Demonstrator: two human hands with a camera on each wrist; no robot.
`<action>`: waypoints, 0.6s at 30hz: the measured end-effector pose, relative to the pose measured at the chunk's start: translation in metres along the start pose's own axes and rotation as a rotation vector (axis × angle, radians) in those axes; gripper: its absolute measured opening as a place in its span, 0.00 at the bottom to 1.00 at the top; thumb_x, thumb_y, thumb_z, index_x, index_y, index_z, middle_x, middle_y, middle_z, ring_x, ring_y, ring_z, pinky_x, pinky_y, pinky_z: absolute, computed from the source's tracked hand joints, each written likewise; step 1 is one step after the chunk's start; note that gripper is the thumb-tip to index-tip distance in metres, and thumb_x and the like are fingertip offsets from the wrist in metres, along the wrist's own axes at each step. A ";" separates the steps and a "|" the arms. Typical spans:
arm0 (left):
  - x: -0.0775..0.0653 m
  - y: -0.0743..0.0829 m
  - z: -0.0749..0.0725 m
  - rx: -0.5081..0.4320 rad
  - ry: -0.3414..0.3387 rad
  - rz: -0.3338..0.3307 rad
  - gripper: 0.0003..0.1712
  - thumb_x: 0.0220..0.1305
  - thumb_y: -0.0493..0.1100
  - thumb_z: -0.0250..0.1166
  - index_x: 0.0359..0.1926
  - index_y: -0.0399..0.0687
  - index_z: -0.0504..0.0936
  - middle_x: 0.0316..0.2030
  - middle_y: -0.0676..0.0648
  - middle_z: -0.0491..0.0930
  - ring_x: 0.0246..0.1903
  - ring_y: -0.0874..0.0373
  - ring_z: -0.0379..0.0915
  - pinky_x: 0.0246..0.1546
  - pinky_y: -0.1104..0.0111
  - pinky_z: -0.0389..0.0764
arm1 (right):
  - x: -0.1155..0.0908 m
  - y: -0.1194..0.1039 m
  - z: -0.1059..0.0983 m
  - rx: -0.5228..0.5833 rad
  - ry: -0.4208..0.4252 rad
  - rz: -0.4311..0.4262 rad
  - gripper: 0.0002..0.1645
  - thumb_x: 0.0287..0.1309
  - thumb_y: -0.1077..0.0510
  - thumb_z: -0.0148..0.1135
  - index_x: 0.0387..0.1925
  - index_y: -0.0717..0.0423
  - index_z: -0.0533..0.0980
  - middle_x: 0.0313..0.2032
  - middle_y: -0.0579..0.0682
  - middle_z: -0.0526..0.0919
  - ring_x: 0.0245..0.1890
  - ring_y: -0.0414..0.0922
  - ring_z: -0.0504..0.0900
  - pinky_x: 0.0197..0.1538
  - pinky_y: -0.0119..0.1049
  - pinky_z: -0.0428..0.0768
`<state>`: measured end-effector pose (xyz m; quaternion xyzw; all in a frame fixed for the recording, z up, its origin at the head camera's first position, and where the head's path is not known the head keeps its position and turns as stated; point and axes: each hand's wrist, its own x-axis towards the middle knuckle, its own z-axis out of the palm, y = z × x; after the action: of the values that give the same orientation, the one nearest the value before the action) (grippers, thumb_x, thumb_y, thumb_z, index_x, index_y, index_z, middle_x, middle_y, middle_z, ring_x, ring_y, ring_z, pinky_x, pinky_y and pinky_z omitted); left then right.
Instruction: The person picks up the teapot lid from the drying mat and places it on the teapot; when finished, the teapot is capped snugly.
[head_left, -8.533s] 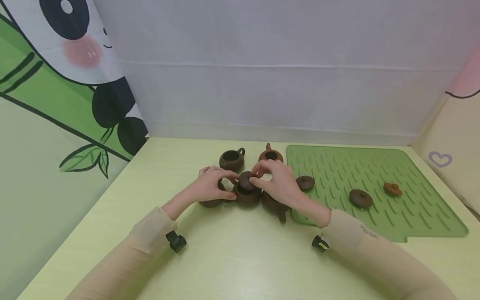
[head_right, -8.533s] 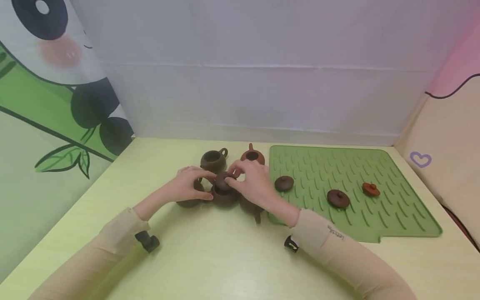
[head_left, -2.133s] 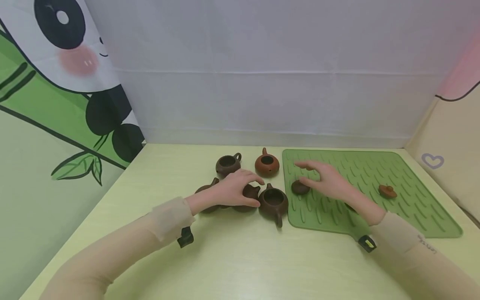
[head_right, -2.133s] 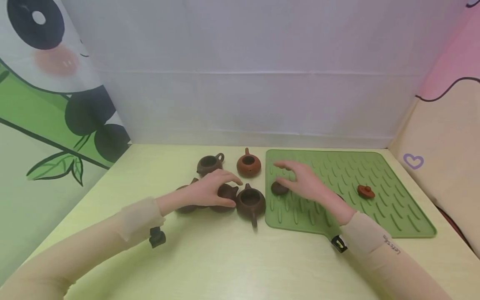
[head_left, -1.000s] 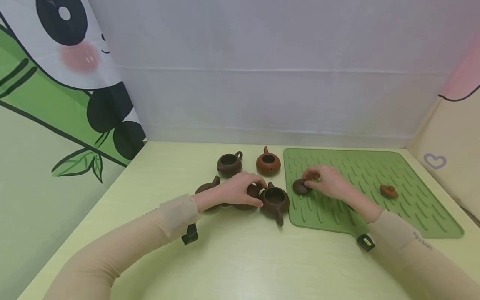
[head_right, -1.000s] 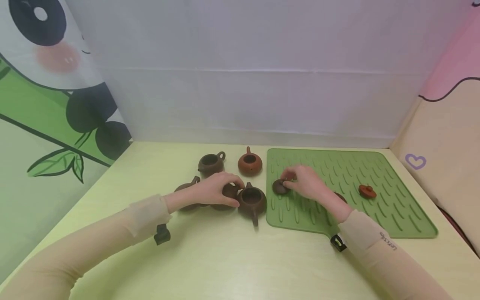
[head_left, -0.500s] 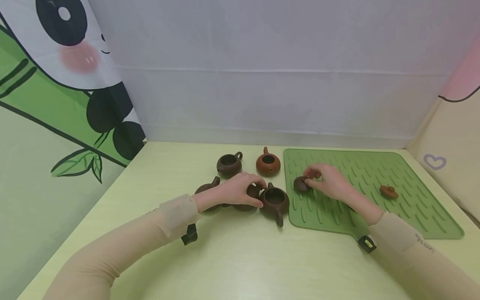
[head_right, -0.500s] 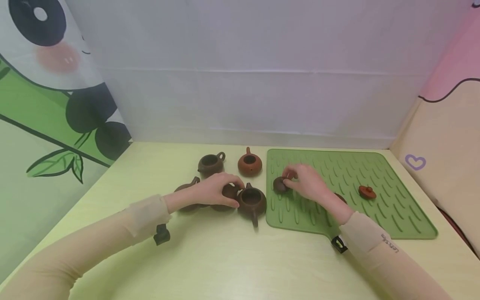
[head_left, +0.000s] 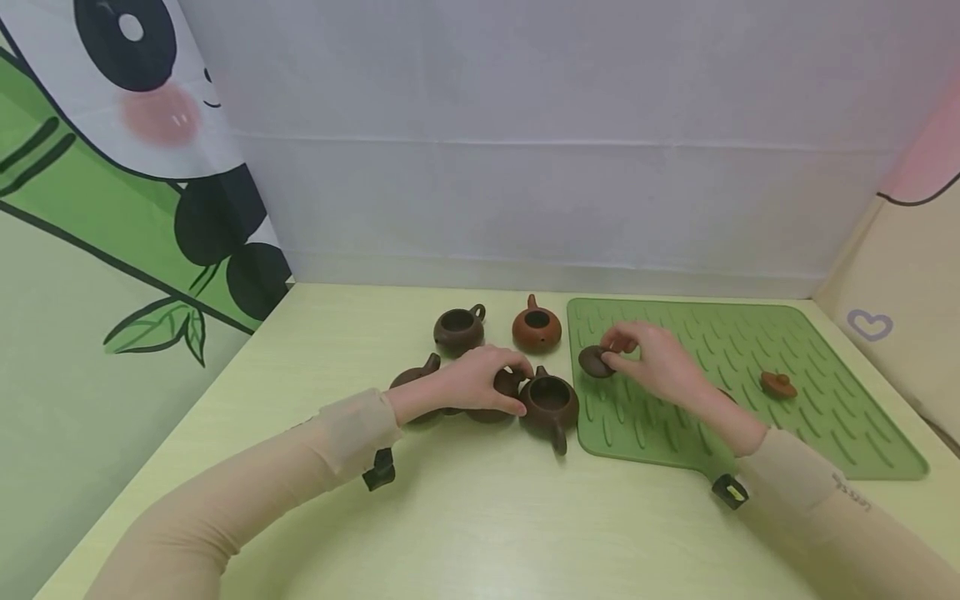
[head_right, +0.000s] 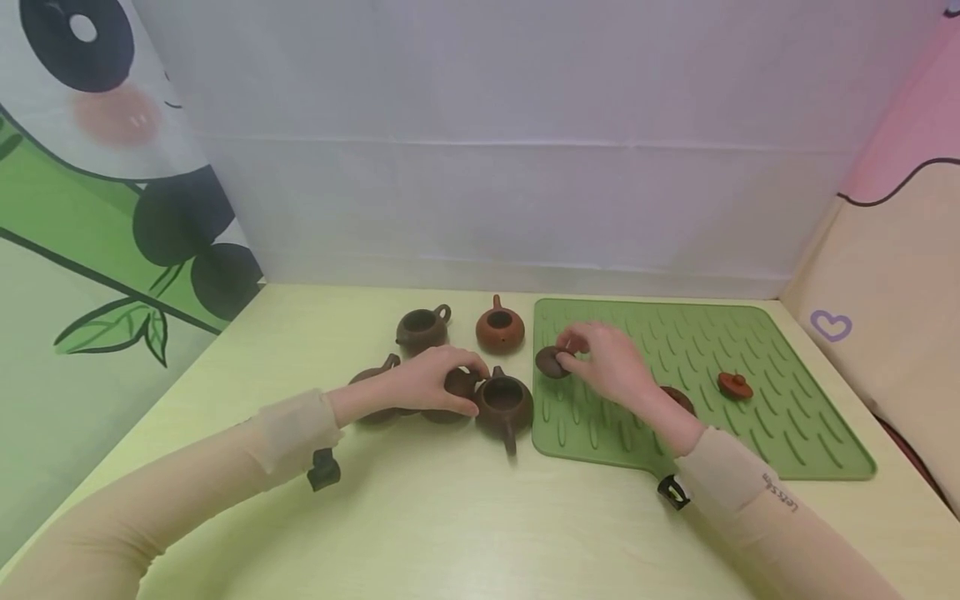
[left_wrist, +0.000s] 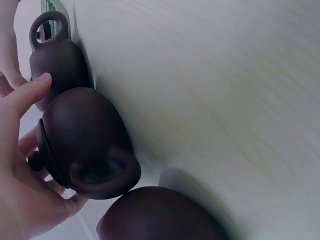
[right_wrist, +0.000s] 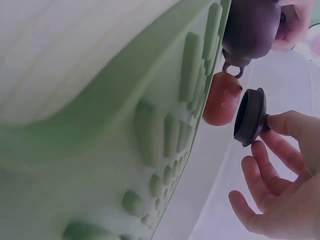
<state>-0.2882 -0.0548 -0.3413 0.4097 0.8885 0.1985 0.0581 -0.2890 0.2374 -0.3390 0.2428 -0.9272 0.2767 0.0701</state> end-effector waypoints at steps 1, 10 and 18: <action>0.000 0.000 0.000 0.003 0.001 -0.003 0.25 0.54 0.50 0.75 0.51 0.48 0.82 0.45 0.52 0.86 0.48 0.59 0.80 0.55 0.64 0.77 | 0.000 -0.002 0.000 0.004 0.008 -0.003 0.06 0.61 0.61 0.65 0.40 0.56 0.81 0.36 0.52 0.85 0.39 0.48 0.81 0.46 0.50 0.80; 0.001 -0.001 0.000 0.020 -0.006 -0.007 0.25 0.54 0.51 0.75 0.52 0.50 0.82 0.46 0.54 0.86 0.49 0.58 0.80 0.55 0.63 0.76 | -0.002 -0.015 0.003 0.037 0.085 -0.023 0.08 0.62 0.58 0.65 0.42 0.55 0.81 0.39 0.52 0.86 0.40 0.49 0.82 0.46 0.47 0.80; 0.001 0.000 -0.001 0.018 -0.013 -0.015 0.26 0.54 0.52 0.75 0.53 0.50 0.82 0.47 0.54 0.86 0.50 0.58 0.80 0.57 0.63 0.76 | -0.006 -0.028 0.006 0.118 0.152 -0.039 0.08 0.60 0.59 0.68 0.42 0.52 0.81 0.38 0.48 0.86 0.39 0.43 0.81 0.45 0.41 0.77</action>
<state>-0.2890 -0.0544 -0.3399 0.4048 0.8929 0.1872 0.0616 -0.2696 0.2160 -0.3322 0.2427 -0.8965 0.3468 0.1311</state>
